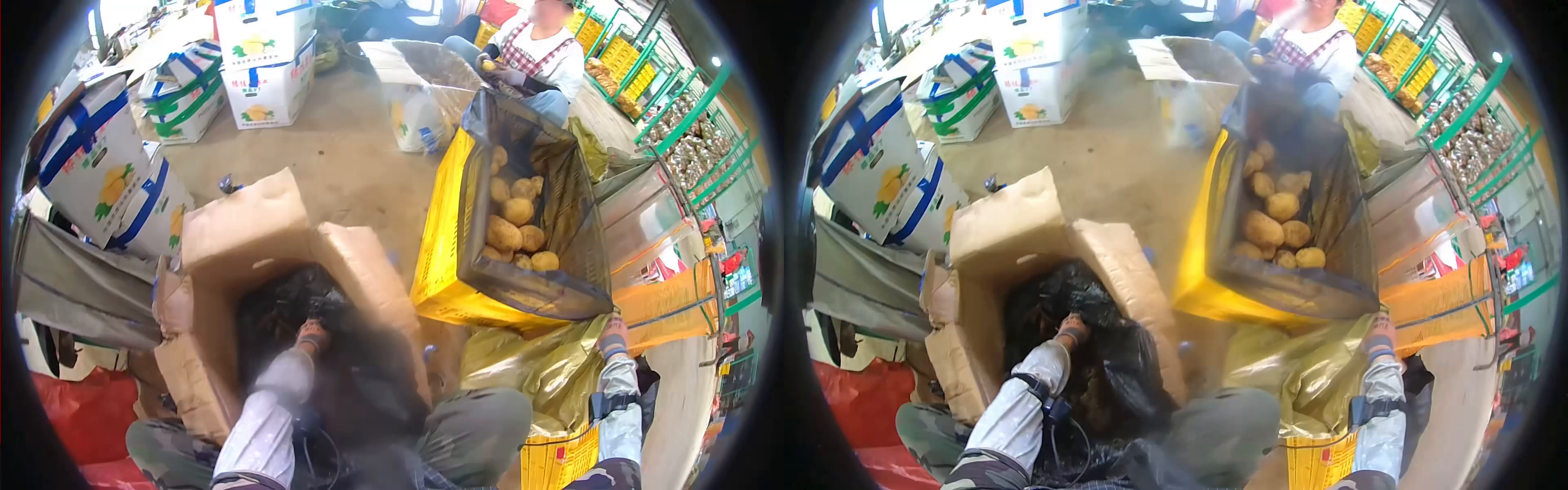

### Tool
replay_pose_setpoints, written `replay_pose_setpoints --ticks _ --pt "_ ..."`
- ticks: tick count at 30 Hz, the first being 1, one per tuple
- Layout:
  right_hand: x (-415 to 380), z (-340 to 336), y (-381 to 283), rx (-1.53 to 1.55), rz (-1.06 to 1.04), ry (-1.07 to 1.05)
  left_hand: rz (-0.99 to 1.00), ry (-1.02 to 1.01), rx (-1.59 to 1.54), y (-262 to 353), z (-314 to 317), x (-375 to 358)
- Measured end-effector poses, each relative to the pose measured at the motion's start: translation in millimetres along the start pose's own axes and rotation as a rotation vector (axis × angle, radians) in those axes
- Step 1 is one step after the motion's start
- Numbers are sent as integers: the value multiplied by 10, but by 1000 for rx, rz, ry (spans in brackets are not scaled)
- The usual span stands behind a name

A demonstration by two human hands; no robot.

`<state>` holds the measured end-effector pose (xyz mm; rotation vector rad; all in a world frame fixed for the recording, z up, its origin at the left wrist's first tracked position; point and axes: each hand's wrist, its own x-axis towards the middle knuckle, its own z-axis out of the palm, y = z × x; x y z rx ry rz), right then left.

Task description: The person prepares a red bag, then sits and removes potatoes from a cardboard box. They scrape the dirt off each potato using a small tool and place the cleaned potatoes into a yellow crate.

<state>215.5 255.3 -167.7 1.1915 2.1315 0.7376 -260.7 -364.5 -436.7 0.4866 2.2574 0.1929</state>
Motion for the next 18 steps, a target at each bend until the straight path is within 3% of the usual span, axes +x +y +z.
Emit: replay_pose_setpoints --ticks 1,3,5,7,10,13,16,18 --pt "116 262 -57 -150 -37 37 -58 89 19 -96 225 254" --pt "-141 169 -324 -47 -156 -85 -162 270 51 -277 794 799" --pt "-404 114 -558 23 -179 -205 -152 327 -20 -285 842 797" --pt "-511 352 -749 90 -207 -41 180 -87 566 -996 1184 1557" --pt "-660 292 -914 414 -225 -15 -241 206 -359 -598 651 820" --pt "-925 -203 -919 512 -218 -75 -48 238 -363 -187 166 180" --pt "-1182 -249 -761 731 -17 -86 121 256 -383 -12 78 -214" --pt "-1425 -409 -590 883 54 -184 65 249 -261 115 41 -237"
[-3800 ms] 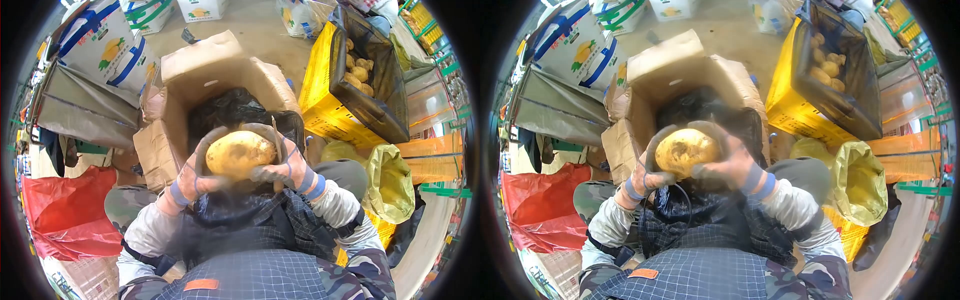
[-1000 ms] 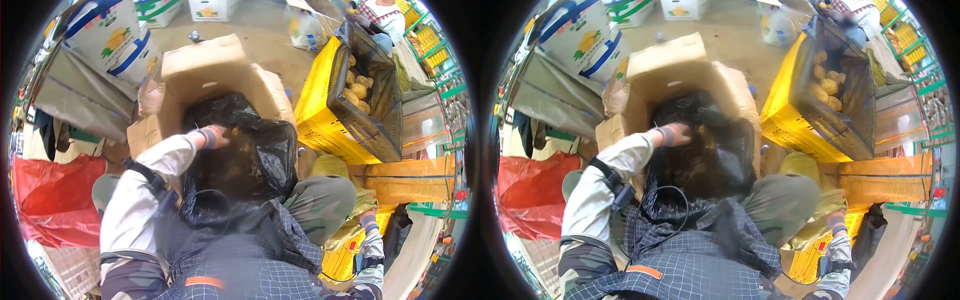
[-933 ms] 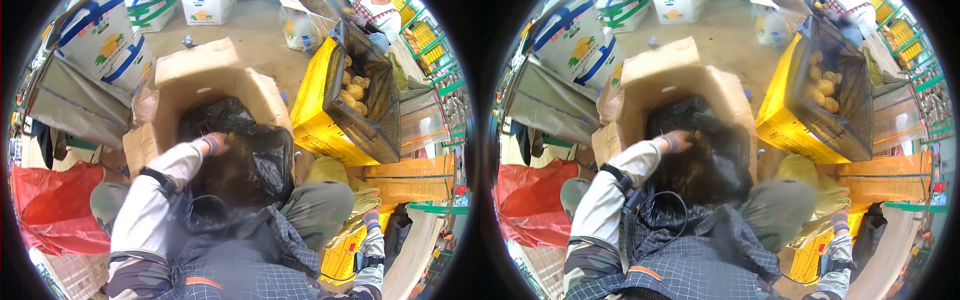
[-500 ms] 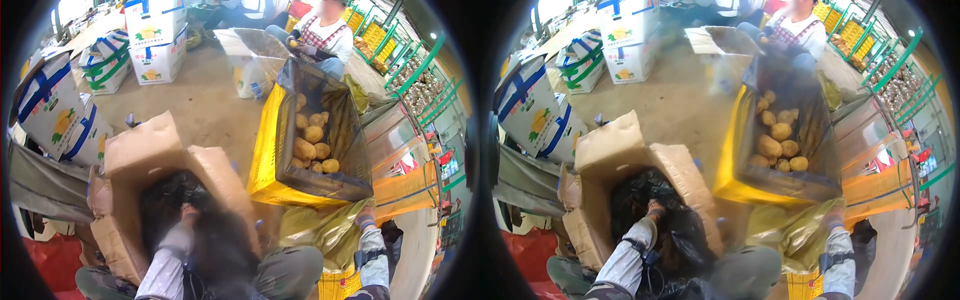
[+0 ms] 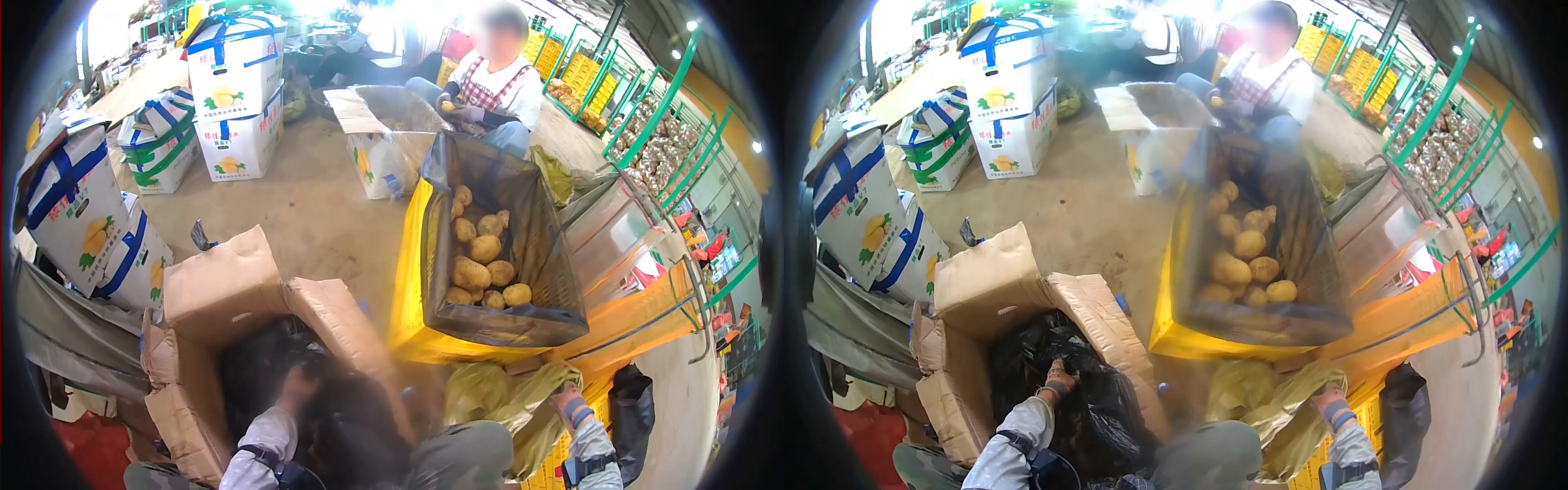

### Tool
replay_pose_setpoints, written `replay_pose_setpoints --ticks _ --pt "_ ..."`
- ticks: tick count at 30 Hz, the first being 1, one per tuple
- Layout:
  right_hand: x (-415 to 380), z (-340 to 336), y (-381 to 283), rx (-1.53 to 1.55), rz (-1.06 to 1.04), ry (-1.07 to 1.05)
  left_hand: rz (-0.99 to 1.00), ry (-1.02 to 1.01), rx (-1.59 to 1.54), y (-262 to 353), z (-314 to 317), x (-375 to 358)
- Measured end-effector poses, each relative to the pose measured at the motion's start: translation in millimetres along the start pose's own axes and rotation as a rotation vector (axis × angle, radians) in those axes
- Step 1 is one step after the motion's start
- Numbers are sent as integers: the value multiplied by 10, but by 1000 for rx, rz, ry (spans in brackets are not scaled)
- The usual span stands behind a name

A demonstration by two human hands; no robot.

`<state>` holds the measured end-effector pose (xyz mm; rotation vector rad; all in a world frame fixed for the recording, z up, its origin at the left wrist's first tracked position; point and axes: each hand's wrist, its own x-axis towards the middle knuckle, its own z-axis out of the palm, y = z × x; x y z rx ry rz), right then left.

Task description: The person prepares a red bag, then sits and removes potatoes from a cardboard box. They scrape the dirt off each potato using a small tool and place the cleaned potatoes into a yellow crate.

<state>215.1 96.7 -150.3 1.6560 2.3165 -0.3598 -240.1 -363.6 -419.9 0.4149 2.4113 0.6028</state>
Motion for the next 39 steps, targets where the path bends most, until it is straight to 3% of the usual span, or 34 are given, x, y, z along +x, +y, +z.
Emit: replay_pose_setpoints --ticks 1,4,7,11,12,15,16,17,18,20,23,25,28,31,33,36,39 --pt "-94 -63 4 78 44 -32 -21 -1 62 92 -30 -35" --pt "-185 134 674 -39 -206 40 -229 -64 -179 346 -163 -334" --pt "-328 301 986 408 -45 1 -139 81 -134 -82 278 -71" --pt "-923 -169 523 264 233 -172 -130 -20 -255 -39 130 -338" --pt "-696 -13 880 -46 209 -321 -83 -80 -319 -33 35 -411" --pt "-1118 -427 467 -209 -52 -961 40 -374 -641 58 -453 -714" --pt "-1221 -528 425 -263 -76 -885 79 -421 -695 140 -730 -936" --pt "-1366 -777 296 -112 -126 -785 127 -471 -746 308 -1067 -1262" --pt "-1623 -1147 -127 -101 -165 -571 207 -483 -779 287 -1194 -1377" --pt "-1854 -1630 -585 266 -395 -375 279 -528 -920 413 -1561 -1741" --pt "-2138 -1964 -1573 741 -960 -362 307 -648 -1253 794 -2155 -2483" --pt "-2334 -1789 -2242 766 -1018 -447 324 -711 -1390 781 -2193 -2654" --pt "-2546 -1214 -3115 704 -1141 -525 346 -632 -1432 804 -2199 -2879" --pt "-2747 -527 -3724 728 -998 -713 284 -567 -1646 819 -2201 -3150" --pt "-2718 -101 -3886 860 -964 -779 359 -271 -1332 595 -2054 -3062" --pt "-2840 39 -3978 939 -866 -930 396 -243 -1459 690 -2169 -3176" --pt "-2810 150 -4006 951 -896 -997 604 -14 -1109 785 -2248 -3134"
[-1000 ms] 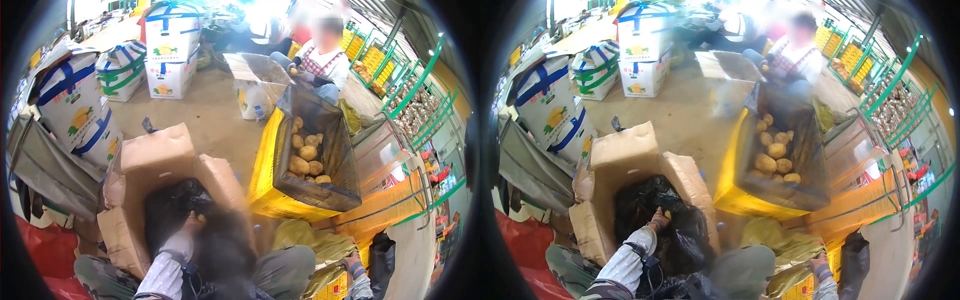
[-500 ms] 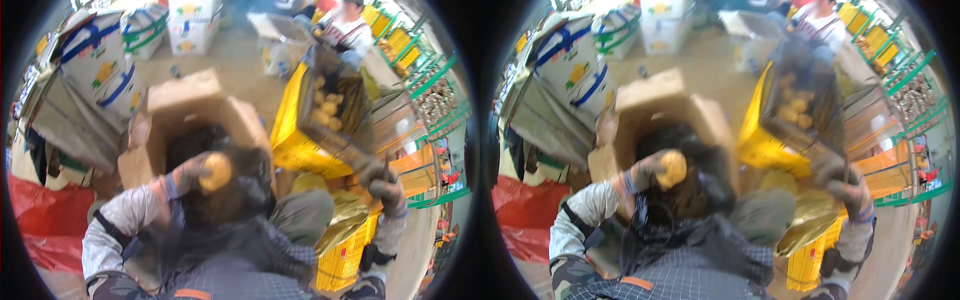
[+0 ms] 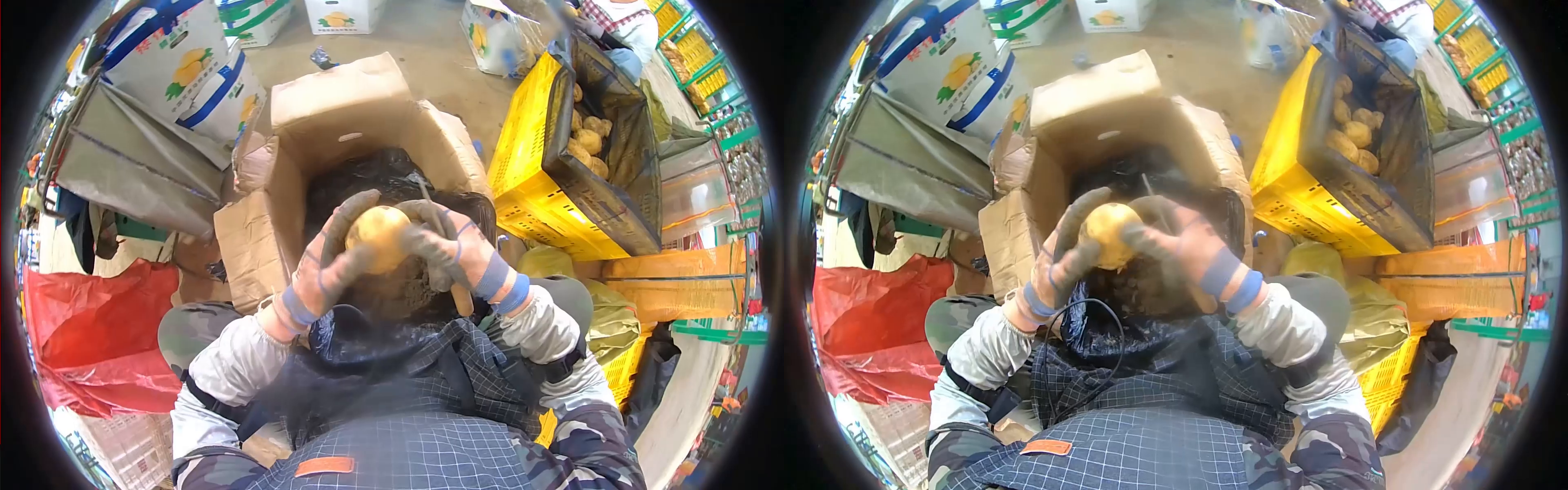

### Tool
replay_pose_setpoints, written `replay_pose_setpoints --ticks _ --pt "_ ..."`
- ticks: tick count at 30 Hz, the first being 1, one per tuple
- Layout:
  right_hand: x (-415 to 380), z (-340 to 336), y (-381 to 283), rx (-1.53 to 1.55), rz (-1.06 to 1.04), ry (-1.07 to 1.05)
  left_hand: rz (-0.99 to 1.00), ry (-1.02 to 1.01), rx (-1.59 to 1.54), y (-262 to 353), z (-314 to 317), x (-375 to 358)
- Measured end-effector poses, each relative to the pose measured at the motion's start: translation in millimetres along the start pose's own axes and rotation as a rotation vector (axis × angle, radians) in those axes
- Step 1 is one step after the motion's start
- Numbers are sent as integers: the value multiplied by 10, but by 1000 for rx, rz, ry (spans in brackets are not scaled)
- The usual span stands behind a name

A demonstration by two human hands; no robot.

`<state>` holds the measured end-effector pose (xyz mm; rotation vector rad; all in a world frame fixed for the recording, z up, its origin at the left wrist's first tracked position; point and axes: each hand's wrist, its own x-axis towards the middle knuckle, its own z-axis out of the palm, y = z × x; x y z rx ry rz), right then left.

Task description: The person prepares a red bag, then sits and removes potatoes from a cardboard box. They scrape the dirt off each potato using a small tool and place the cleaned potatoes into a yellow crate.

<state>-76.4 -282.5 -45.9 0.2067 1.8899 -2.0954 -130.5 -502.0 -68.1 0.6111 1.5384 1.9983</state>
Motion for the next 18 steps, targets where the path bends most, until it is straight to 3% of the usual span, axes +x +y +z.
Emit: replay_pose_setpoints --ticks 2,3,8,9,13,15,16,18 --pt "-58 -11 -40 24 67 -27 270 -26 408 -84 -44 28" --pt "-93 -11 -66 39 68 -37 305 -63 535 -46 -81 61" --pt "-52 -93 71 124 -281 -52 189 -21 177 -44 109 134" --pt "-45 -90 91 151 -261 -73 181 -13 84 -47 138 128" --pt "-118 -55 55 231 -157 -142 332 -73 818 148 13 133" --pt "-137 -20 70 318 -167 -161 369 -91 934 173 -29 138" --pt "-200 3 55 295 -131 -88 498 -80 951 138 -47 163" --pt "-176 20 188 293 -134 -126 450 -70 982 175 -20 140"
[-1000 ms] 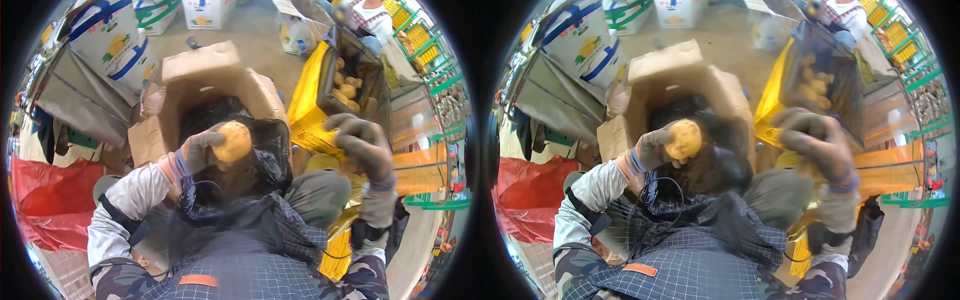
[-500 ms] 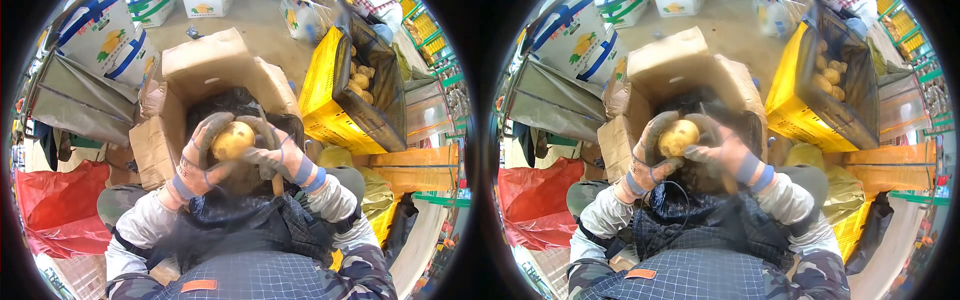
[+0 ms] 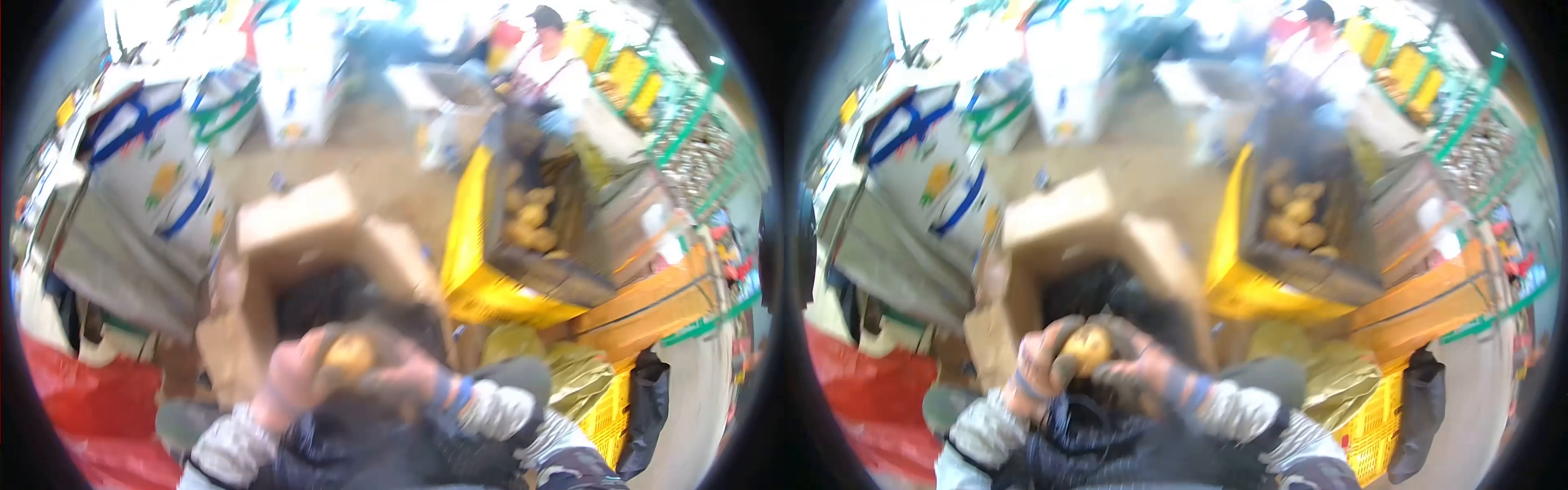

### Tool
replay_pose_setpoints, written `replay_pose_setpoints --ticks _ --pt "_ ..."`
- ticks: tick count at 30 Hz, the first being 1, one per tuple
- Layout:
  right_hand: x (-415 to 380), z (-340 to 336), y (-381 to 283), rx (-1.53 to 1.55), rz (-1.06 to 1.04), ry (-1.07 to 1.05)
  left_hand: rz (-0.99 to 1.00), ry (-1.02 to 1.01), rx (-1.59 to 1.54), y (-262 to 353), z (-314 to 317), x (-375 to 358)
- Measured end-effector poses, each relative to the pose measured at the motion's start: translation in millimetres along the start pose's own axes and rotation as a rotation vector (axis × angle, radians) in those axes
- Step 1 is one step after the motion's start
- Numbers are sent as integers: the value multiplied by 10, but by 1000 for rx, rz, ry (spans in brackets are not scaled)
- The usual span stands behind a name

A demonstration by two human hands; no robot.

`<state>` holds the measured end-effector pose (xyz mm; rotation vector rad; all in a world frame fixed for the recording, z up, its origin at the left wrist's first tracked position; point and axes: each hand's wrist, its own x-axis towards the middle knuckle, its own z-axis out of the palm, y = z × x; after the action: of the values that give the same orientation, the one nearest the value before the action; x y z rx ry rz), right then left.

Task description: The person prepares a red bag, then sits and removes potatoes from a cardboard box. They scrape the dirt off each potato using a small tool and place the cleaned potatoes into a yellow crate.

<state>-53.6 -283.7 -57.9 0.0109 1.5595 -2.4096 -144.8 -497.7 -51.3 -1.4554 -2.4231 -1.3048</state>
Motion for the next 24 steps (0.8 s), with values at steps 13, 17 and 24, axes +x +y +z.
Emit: replay_pose_setpoints --ticks 13,17,24 --pt "-50 101 59 -732 -55 184 -300 -69 -304 156 174 50" --pt "-107 167 21 -753 -26 199 -483 -13 -399 -110 311 -96" --pt "-181 -543 -100 56 -57 288 -824 10 -638 -198 2 30"
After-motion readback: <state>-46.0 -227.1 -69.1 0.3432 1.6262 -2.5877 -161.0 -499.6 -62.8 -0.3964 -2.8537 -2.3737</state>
